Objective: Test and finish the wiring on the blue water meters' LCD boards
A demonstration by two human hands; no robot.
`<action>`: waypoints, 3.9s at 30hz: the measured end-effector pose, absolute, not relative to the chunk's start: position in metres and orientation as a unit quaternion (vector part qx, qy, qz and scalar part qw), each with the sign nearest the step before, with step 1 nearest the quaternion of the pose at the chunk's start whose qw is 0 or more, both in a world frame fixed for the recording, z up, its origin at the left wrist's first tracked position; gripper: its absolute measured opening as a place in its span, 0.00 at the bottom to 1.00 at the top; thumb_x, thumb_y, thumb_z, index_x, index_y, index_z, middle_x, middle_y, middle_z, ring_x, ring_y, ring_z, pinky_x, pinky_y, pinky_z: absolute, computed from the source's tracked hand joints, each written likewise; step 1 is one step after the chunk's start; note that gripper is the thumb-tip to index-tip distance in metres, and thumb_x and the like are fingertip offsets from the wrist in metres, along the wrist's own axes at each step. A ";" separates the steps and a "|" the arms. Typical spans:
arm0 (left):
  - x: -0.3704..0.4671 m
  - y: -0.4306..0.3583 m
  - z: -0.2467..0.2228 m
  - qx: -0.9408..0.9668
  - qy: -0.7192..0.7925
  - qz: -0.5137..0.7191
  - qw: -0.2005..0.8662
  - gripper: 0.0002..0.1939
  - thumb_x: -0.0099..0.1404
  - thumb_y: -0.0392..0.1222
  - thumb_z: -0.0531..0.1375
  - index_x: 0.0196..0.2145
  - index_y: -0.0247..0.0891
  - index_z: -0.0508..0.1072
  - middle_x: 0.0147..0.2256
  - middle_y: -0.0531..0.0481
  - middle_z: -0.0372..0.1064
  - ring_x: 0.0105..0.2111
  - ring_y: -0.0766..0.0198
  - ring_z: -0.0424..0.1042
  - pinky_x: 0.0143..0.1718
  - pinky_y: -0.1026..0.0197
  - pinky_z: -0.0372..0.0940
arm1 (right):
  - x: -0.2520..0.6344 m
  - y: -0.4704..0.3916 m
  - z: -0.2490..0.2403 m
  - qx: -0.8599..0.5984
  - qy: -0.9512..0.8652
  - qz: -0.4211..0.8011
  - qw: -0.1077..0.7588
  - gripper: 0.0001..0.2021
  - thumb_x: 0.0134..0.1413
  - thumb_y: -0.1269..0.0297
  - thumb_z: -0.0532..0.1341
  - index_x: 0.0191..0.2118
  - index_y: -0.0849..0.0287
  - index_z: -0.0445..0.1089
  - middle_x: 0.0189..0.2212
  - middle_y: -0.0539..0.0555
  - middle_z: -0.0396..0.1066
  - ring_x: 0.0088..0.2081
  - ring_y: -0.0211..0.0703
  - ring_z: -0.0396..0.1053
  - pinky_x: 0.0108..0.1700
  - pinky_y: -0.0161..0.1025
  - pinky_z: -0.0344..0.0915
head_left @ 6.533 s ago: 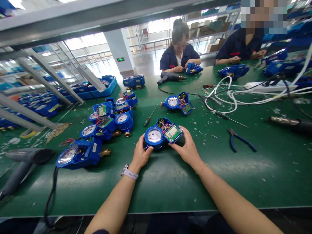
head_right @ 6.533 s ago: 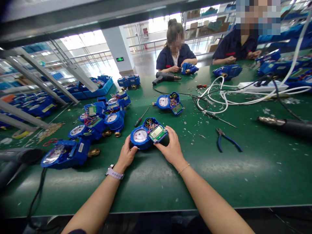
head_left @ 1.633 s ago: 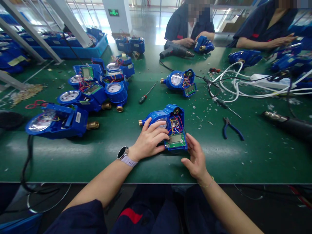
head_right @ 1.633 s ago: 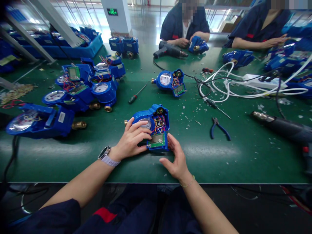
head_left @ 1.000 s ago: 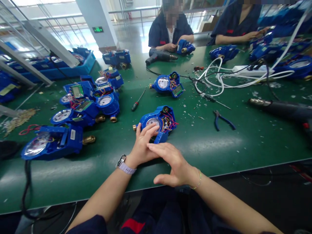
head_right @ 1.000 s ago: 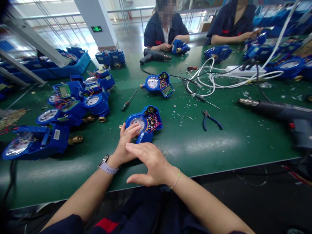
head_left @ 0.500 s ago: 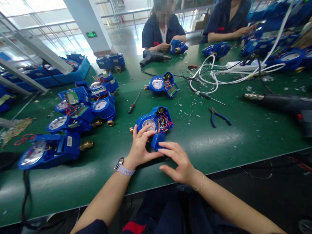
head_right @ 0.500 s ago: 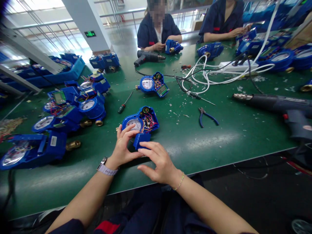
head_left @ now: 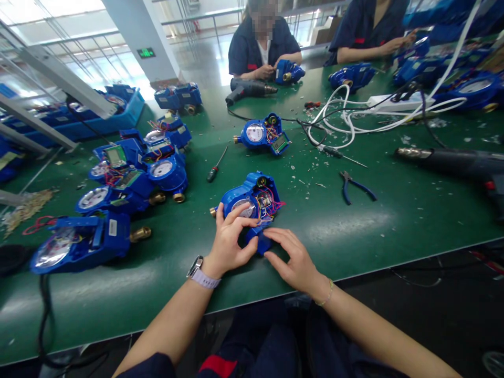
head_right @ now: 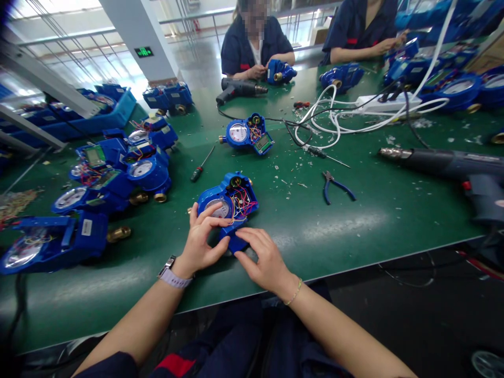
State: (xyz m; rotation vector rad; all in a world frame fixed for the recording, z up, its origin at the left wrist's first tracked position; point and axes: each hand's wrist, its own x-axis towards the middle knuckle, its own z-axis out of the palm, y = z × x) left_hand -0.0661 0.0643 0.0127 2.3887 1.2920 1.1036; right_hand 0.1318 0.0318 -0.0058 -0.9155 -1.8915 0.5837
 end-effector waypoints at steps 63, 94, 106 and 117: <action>-0.069 0.061 0.020 0.829 0.425 0.345 0.112 0.24 0.64 0.40 0.61 0.57 0.43 0.64 0.41 0.51 0.78 0.54 0.54 0.73 0.71 0.37 0.36 | 0.129 0.076 0.004 -0.460 -0.817 0.068 0.342 0.14 0.70 0.62 0.54 0.34 0.62 0.69 0.25 0.51 0.71 0.24 0.37 0.67 0.28 0.34 0.61; -0.065 0.058 0.019 0.824 0.427 0.355 0.112 0.28 0.64 0.39 0.61 0.60 0.42 0.60 0.39 0.52 0.79 0.55 0.54 0.71 0.70 0.37 0.36 | 0.134 0.036 -0.009 -0.367 -0.768 0.246 0.464 0.15 0.64 0.71 0.58 0.55 0.57 0.65 0.54 0.62 0.69 0.34 0.39 0.73 0.34 0.36 0.72; -0.067 0.058 0.019 0.826 0.423 0.355 0.112 0.27 0.64 0.39 0.61 0.60 0.42 0.61 0.41 0.50 0.78 0.55 0.56 0.71 0.71 0.38 0.35 | 0.135 0.041 -0.011 -0.387 -0.771 0.275 0.424 0.15 0.65 0.68 0.59 0.55 0.58 0.68 0.27 0.48 0.64 0.23 0.36 0.61 0.26 0.34 0.62; -0.065 0.058 0.019 0.827 0.431 0.347 0.101 0.28 0.65 0.41 0.62 0.61 0.42 0.61 0.40 0.51 0.79 0.55 0.55 0.72 0.71 0.37 0.35 | 0.135 0.041 -0.017 -0.405 -0.740 0.306 0.440 0.15 0.65 0.68 0.58 0.55 0.61 0.70 0.26 0.48 0.69 0.23 0.35 0.65 0.27 0.33 0.64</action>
